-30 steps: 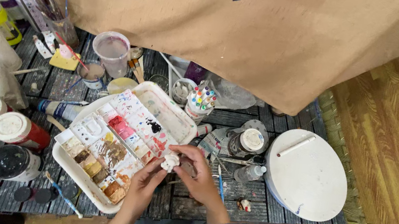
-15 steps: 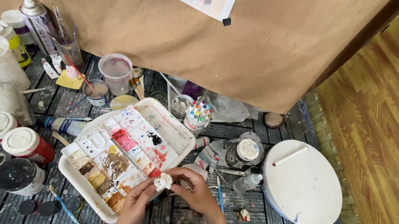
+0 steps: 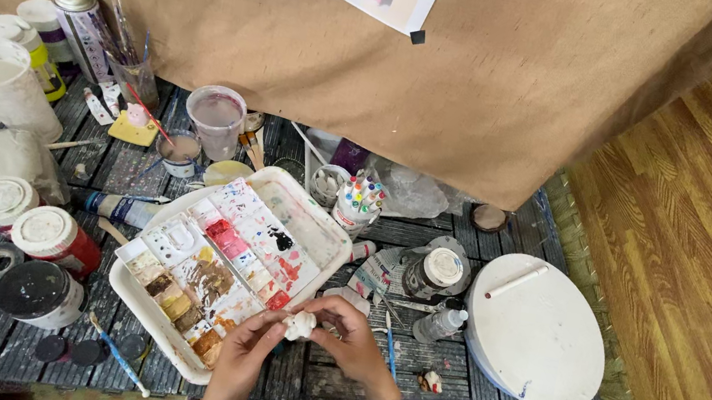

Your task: The person paints small figurines using a fine brush and a palette of mixed paints. They dip the brush into water, mix colors on the palette, and apply paint to the figurines one at a time.

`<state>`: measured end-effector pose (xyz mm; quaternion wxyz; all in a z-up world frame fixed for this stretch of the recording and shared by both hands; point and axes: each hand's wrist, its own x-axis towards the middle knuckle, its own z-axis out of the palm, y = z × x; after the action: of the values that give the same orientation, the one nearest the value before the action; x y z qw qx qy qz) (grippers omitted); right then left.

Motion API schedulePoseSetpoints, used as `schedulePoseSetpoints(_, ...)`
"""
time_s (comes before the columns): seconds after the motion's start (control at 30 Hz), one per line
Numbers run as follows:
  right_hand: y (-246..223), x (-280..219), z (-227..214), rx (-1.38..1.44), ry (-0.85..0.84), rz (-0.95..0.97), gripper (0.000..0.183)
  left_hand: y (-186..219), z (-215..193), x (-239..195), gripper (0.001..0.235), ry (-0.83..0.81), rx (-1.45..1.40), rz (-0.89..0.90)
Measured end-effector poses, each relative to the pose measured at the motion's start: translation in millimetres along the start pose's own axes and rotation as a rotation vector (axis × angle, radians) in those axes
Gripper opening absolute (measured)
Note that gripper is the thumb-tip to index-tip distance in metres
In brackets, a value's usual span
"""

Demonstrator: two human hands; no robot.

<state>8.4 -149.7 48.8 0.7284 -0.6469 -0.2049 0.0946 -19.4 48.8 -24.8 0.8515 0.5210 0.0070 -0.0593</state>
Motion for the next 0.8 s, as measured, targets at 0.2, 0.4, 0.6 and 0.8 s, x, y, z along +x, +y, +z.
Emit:
schedulePoseSetpoints(0.2, 1.4, 0.6, -3.7, 0.067, 0.05, 0.009, 0.032, 9.2, 12.1, 3.2, 0.022, -0.196, -0.057, 0.015)
schedulePoseSetpoints(0.4, -5.3, 11.2, 1.7, 0.174, 0.06, 0.122, 0.029, 24.5, 14.4, 11.9, 0.014, -0.153, 0.079, 0.065)
schedulePoseSetpoints(0.6, -9.5, 13.2, -0.7, 0.24, 0.088, 0.126, 0.026, 53.6, 25.9, 11.0, 0.016, -0.198, 0.163, 0.121)
schedulePoseSetpoints(0.8, -8.1, 6.9, -6.1, 0.225, 0.158, 0.094, 0.024, 72.9, 38.4, 7.7, 0.017, -0.081, 0.181, 0.125)
